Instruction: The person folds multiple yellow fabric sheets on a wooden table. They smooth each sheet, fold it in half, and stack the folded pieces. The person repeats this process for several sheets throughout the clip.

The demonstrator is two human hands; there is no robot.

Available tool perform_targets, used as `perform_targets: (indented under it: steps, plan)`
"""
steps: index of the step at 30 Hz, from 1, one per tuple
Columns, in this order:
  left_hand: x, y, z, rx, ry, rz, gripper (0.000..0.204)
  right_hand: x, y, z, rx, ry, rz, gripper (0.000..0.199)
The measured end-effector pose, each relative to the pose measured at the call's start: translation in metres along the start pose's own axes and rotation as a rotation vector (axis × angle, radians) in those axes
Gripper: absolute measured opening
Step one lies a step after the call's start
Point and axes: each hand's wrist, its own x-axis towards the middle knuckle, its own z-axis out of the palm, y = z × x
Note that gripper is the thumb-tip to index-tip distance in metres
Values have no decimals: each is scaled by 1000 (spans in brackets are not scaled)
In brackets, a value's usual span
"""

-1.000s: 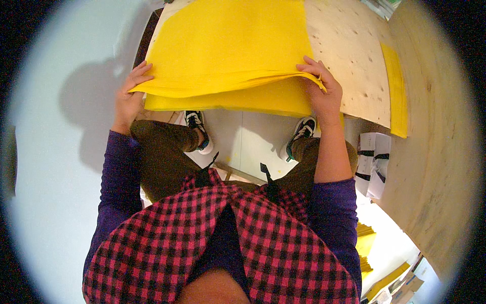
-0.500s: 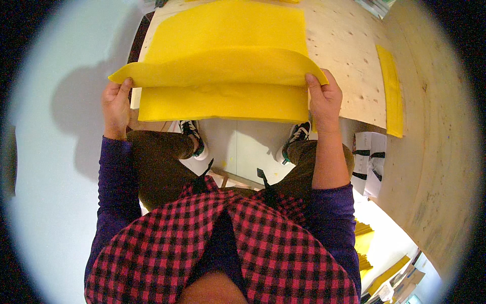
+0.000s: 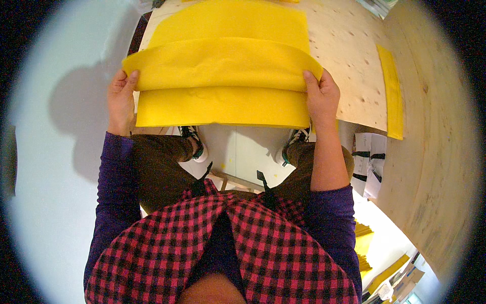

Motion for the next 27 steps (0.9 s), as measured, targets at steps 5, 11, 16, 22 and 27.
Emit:
perform_targets:
  steps: [5, 11, 16, 22, 27]
  plan:
    - [-7, 7, 5, 41, 35, -43, 42, 0, 1, 2, 10, -23, -18, 19]
    - [-9, 5, 7, 162, 45, 60, 47, 3, 4, 3, 4, -11, -42, 18]
    - [-6, -4, 10, 152, 73, 73, 51, 8, 9, 6, -48, 48, -35, 20]
    - [-2, -8, 7, 261, 56, 89, 56, 12, 15, 6, -362, 59, -149, 28]
    - [1, -5, 6, 402, 10, 37, 57, 12, 10, 7, -433, 32, -90, 32]
